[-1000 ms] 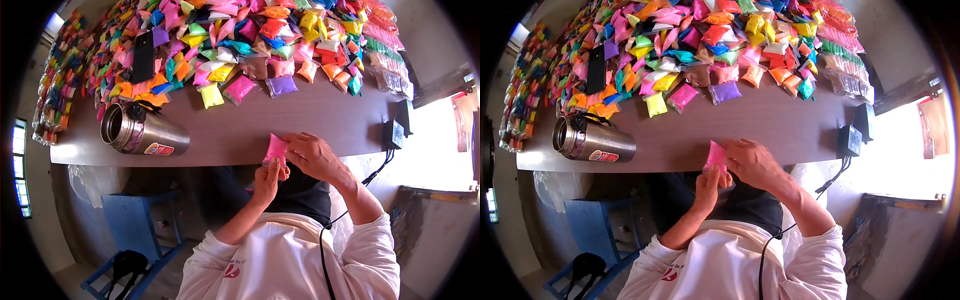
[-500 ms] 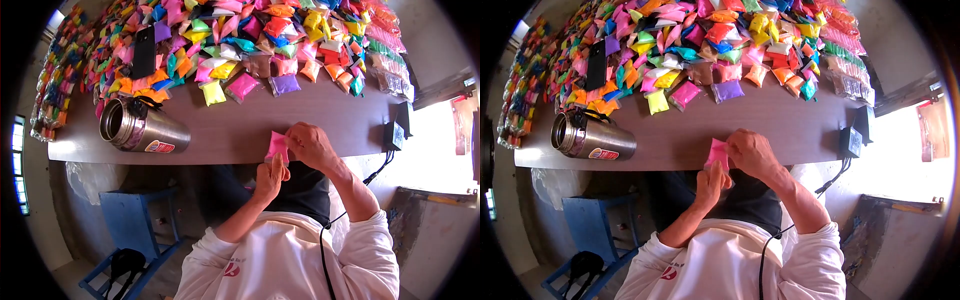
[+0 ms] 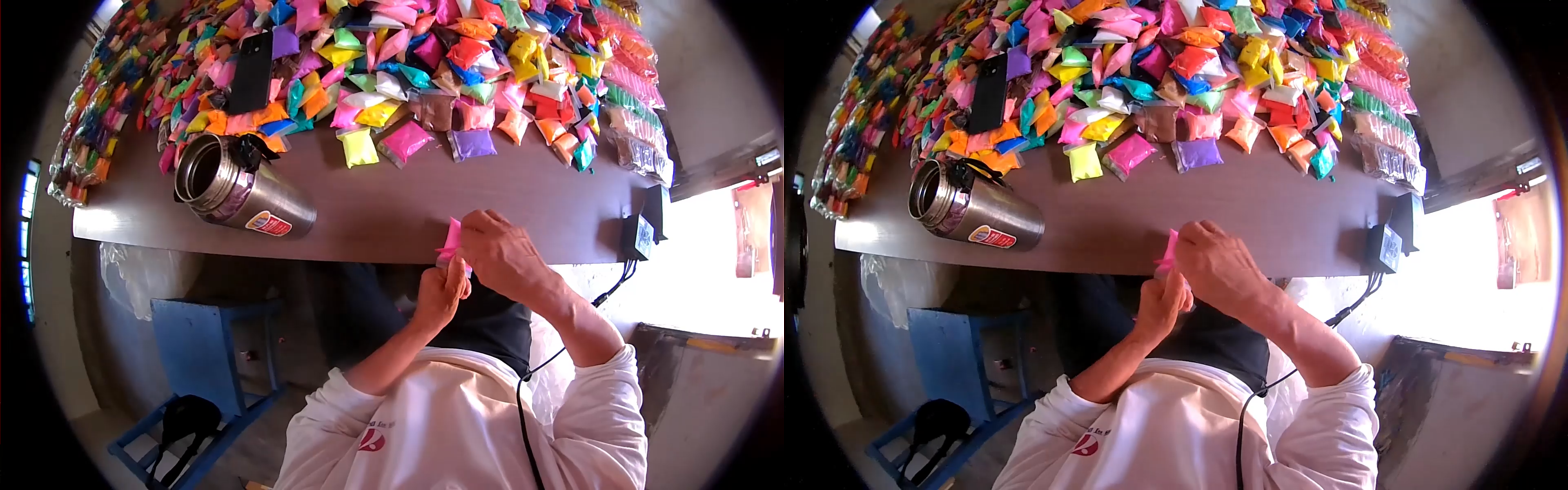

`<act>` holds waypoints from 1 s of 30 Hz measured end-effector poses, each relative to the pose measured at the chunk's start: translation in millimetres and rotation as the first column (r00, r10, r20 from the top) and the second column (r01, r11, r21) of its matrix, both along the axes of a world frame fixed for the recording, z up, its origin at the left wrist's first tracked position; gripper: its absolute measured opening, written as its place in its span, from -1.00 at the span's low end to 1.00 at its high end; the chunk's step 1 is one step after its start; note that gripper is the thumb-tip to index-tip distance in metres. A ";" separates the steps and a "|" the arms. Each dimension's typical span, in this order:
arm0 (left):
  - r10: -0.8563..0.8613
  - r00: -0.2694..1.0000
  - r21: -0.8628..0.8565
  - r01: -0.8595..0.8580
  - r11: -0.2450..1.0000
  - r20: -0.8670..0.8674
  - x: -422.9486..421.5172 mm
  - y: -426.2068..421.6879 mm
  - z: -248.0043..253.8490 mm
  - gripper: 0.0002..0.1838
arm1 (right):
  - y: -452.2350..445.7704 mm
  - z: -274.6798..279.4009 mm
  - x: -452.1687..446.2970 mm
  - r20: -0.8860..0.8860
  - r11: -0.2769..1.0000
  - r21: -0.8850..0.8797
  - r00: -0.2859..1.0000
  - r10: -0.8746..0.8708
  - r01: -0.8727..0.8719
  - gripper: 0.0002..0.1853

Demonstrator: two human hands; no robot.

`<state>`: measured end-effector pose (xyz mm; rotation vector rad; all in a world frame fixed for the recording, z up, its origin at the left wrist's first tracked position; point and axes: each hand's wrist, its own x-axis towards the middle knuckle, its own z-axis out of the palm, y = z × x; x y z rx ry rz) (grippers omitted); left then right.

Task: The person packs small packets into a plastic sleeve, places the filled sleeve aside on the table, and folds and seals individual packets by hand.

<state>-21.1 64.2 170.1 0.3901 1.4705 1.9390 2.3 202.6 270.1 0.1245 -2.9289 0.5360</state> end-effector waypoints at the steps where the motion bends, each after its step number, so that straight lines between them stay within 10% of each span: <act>1: -0.010 1.000 -0.004 0.010 1.000 0.015 0.0 -0.3 -2.2 -0.30 | 1.5 -5.2 -1.8 -0.030 0.999 -0.002 0.998 0.046 -0.046 -0.94; 22: -0.056 0.998 -0.091 0.055 0.994 -0.005 -7.6 -6.0 -2.5 -0.26 | 29.1 -12.0 -15.7 0.224 0.848 -0.432 0.947 -0.229 0.307 -0.80; 30: -0.046 0.992 -0.045 0.051 0.998 0.117 -3.1 -4.0 6.9 -0.30 | 5.6 -20.3 17.4 0.065 0.952 -0.156 0.964 -0.258 0.265 -0.82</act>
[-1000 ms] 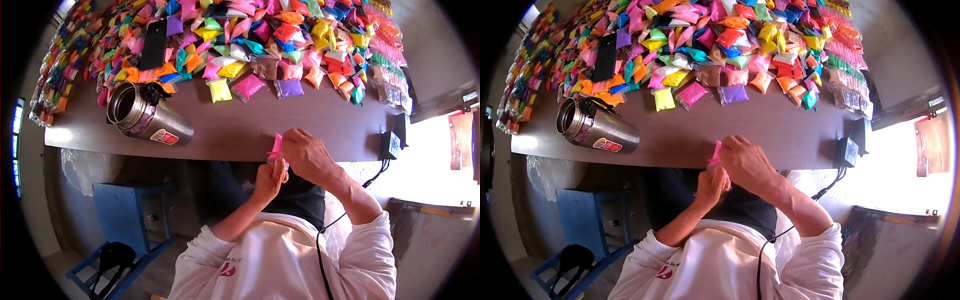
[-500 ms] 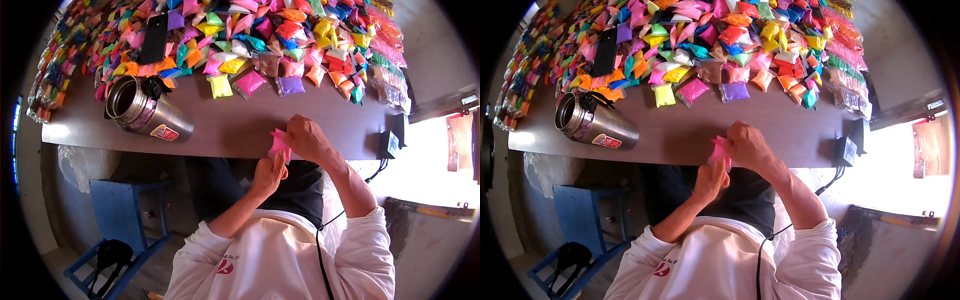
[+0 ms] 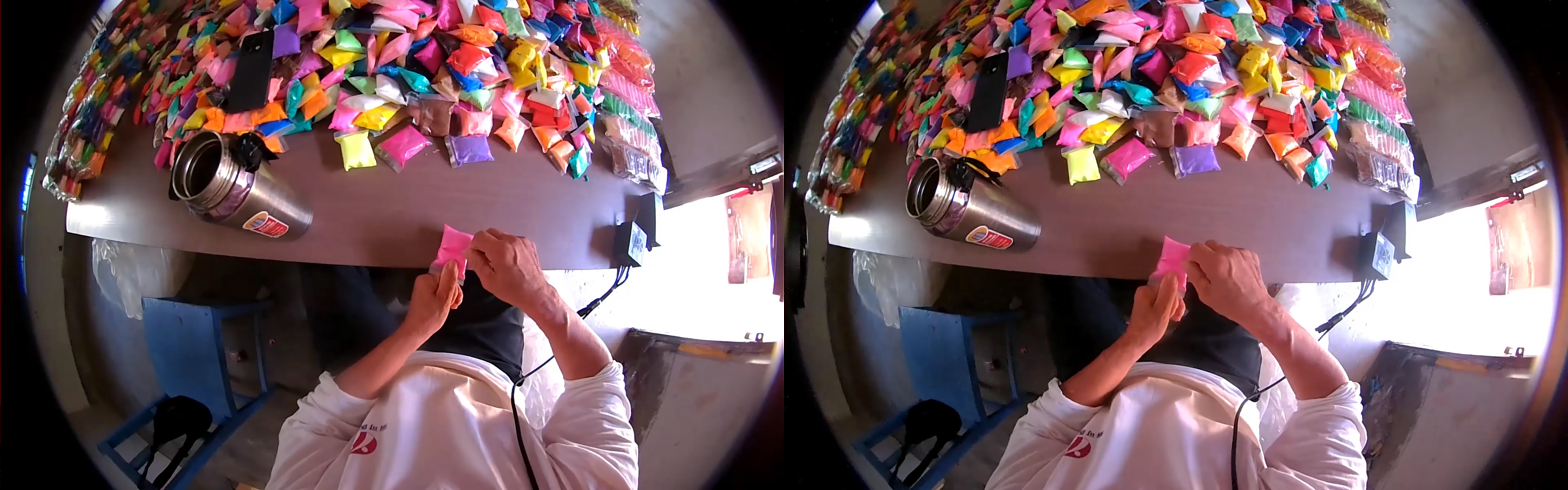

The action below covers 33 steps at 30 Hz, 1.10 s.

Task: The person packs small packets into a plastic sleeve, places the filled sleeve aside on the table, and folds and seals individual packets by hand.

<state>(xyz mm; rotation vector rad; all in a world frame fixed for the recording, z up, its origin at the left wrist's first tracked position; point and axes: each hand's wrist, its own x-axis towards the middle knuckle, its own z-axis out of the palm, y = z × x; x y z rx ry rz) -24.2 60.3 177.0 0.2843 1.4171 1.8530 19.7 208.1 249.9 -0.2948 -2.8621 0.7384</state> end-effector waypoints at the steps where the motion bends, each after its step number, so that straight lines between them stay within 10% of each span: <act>1: -0.001 1.000 0.033 0.002 0.999 -0.012 0.7 -0.1 -1.6 -0.31 | 2.8 -2.9 -2.0 0.006 1.000 0.000 1.000 -0.018 0.018 -0.82; 18: 0.026 0.994 -0.033 -0.030 0.999 -0.105 1.8 -2.3 -7.0 -0.27 | 12.2 3.1 -11.5 0.076 0.935 -0.258 0.970 -0.230 0.242 -0.86; 21: -0.020 1.000 0.040 0.019 0.999 0.006 -0.3 -1.3 -7.8 -0.26 | -4.9 6.6 -6.9 -0.115 0.999 -0.016 0.993 0.039 -0.041 -0.83; 33: -0.034 0.991 -0.005 0.034 0.999 -0.127 -8.0 0.9 -4.4 -0.22 | 17.3 -18.1 -26.2 -0.006 0.981 -0.072 0.983 -0.183 0.182 -0.83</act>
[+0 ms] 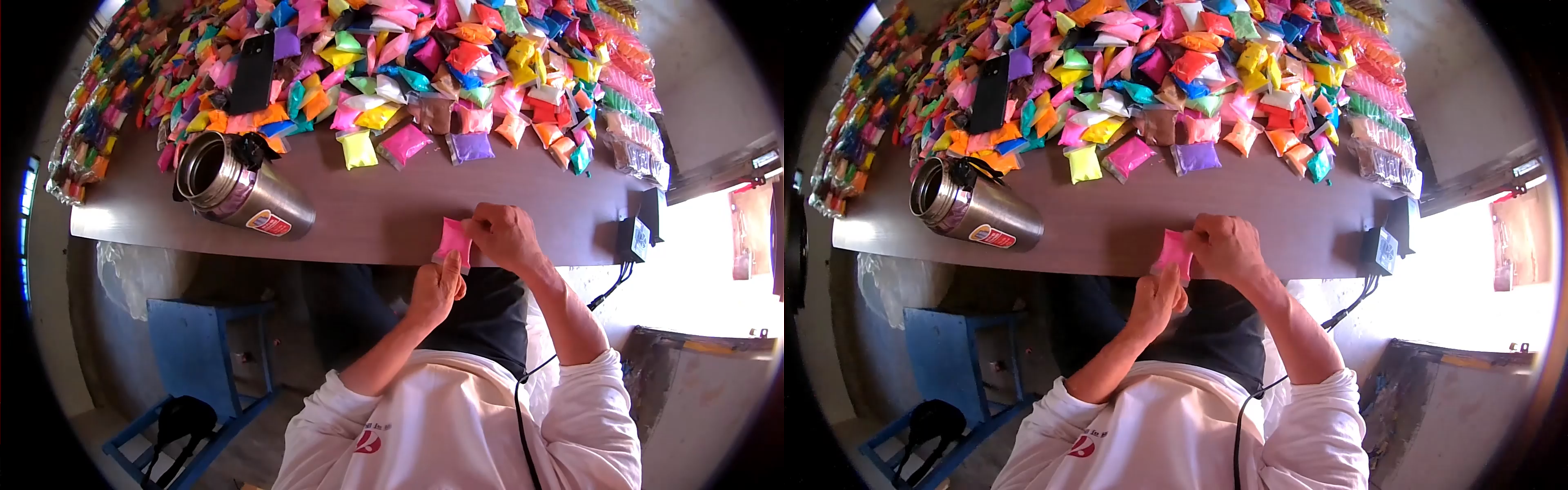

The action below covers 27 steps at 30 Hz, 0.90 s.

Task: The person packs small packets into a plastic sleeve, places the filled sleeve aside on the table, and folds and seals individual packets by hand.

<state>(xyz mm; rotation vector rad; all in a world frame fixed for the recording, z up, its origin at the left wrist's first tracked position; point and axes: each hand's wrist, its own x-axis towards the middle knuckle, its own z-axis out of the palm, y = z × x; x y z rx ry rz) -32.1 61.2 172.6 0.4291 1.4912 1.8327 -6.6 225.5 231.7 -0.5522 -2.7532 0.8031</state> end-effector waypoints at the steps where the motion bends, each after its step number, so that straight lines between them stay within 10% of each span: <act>1: 0.012 1.000 -0.012 -0.012 1.000 -0.004 0.8 0.1 0.0 -0.23 | 5.6 -4.6 -1.9 -0.005 1.000 0.003 1.000 -0.003 0.003 -0.83; 3: 0.020 1.000 -0.020 -0.021 1.000 -0.014 3.5 -2.2 -0.2 -0.24 | 16.3 -7.4 -5.4 -0.037 0.976 0.021 0.976 -0.214 0.215 -0.80; 10: 0.087 0.990 0.016 -0.089 0.996 0.108 9.9 -2.2 -7.1 -0.33 | -9.8 7.9 15.4 0.003 0.920 -0.371 0.991 -0.131 0.122 -0.76; 27: -0.058 0.992 0.048 0.053 0.997 0.111 5.2 -9.5 1.7 -0.47 | -11.9 14.9 4.8 0.068 0.950 -0.313 0.998 0.004 0.017 -0.70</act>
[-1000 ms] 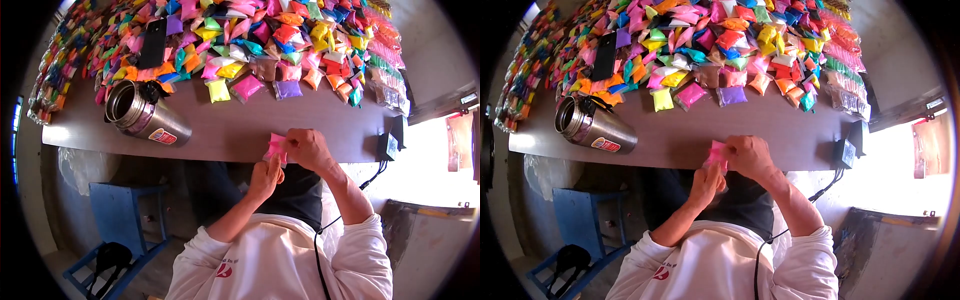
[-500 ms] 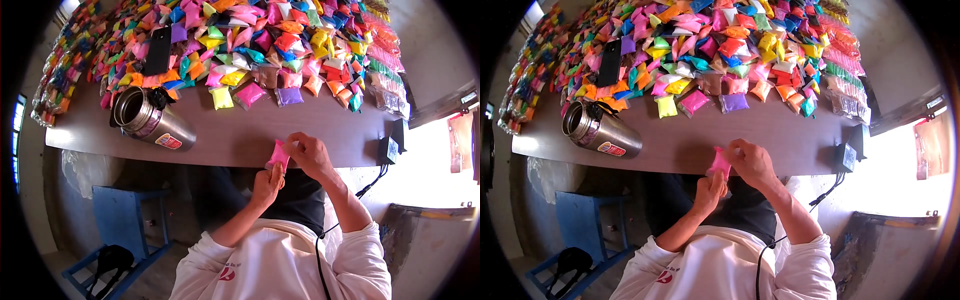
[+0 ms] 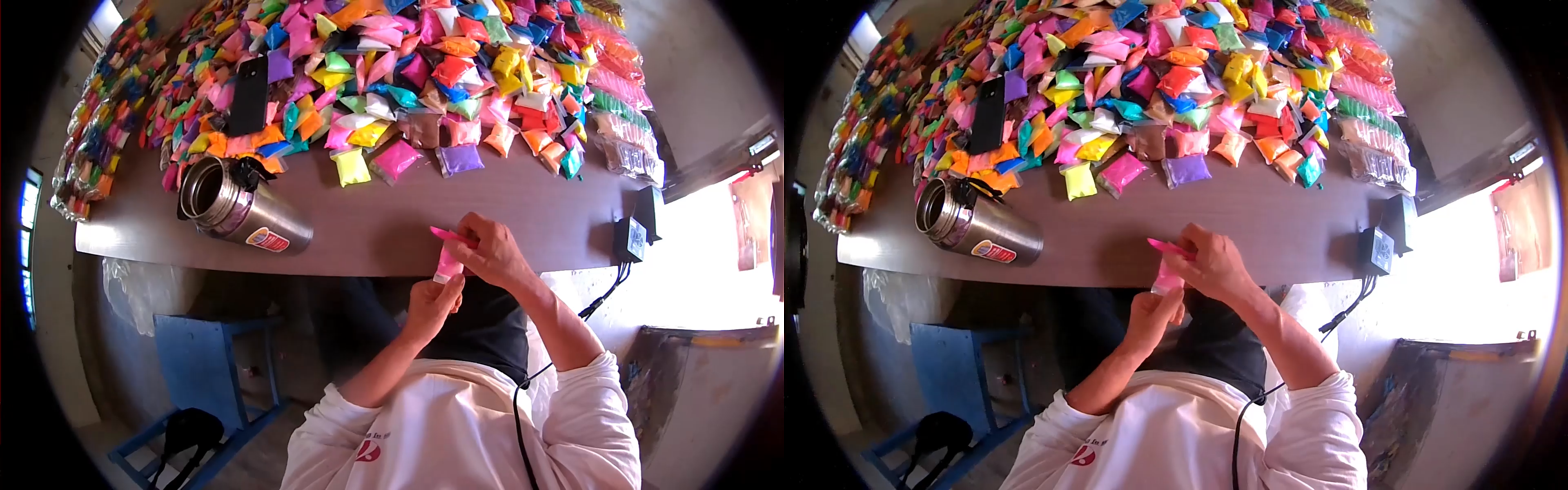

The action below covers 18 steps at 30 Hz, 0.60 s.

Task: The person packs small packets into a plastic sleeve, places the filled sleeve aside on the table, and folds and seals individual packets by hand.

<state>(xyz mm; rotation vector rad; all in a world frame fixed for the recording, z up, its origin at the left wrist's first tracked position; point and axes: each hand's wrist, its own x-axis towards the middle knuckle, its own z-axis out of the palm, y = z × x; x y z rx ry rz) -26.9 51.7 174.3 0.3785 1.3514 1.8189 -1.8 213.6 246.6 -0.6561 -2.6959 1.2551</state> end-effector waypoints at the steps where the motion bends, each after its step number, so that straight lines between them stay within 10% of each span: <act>1: -0.028 0.999 0.052 0.026 0.998 0.040 -2.3 -1.5 1.3 -0.47 | 3.4 -0.4 0.3 -0.082 0.995 -0.100 0.996 0.017 -0.025 -0.74; 13: -0.250 0.826 0.340 0.075 0.937 0.505 -18.4 -6.2 1.4 -0.33 | 28.2 -26.7 -12.7 -0.363 0.712 -0.630 0.928 0.084 -0.311 -0.80; 18: -0.187 0.851 0.225 0.084 0.971 0.490 -14.2 -1.3 3.4 -0.45 | 29.7 -16.1 -8.4 -0.289 0.893 -0.301 0.924 0.250 -0.335 -0.74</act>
